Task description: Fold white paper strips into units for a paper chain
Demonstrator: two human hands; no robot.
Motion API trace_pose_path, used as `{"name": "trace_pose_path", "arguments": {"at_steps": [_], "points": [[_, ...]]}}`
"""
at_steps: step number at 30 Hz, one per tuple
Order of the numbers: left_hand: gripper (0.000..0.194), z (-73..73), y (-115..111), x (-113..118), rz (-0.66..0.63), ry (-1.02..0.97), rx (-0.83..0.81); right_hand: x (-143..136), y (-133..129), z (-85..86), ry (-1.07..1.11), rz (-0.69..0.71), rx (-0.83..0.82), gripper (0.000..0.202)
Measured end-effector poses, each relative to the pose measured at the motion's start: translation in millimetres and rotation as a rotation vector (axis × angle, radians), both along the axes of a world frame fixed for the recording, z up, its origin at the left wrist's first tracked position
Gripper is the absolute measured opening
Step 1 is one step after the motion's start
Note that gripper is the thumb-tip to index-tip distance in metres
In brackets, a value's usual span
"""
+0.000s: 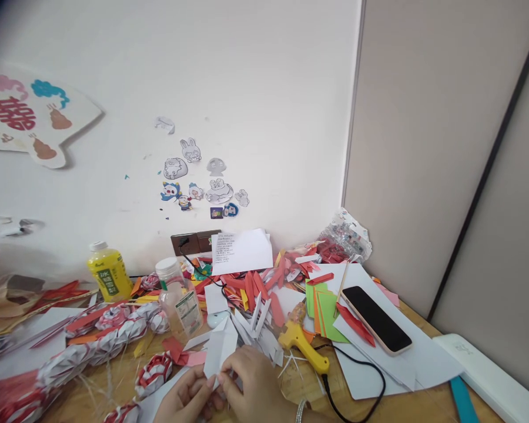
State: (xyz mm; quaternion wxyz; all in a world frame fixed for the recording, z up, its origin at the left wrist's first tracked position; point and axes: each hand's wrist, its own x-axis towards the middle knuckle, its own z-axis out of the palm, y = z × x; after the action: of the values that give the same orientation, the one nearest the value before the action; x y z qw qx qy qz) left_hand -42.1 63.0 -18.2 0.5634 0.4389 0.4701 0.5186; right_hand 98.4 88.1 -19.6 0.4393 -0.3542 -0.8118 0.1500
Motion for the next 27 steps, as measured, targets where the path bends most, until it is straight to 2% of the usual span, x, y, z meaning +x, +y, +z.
{"name": "trace_pose_path", "arguments": {"at_steps": [9,14,22,27], "points": [[0.031,7.3,-2.5,4.4,0.007,0.045,-0.001,0.0,-1.0,0.7,0.082,0.023,-0.189,0.006],[0.026,5.1,-4.7,2.4,0.000,0.064,-0.006,0.0,-0.1,0.3,0.132,0.053,-0.258,0.007],[0.035,5.6,-2.8,6.3,0.017,0.042,-0.004,-0.6,1.2,-2.8,0.155,0.054,-0.298,0.016],[0.033,6.2,-2.7,5.4,0.026,0.093,-0.003,-1.0,1.3,-4.3,0.134,0.064,-0.309,0.017]]}}
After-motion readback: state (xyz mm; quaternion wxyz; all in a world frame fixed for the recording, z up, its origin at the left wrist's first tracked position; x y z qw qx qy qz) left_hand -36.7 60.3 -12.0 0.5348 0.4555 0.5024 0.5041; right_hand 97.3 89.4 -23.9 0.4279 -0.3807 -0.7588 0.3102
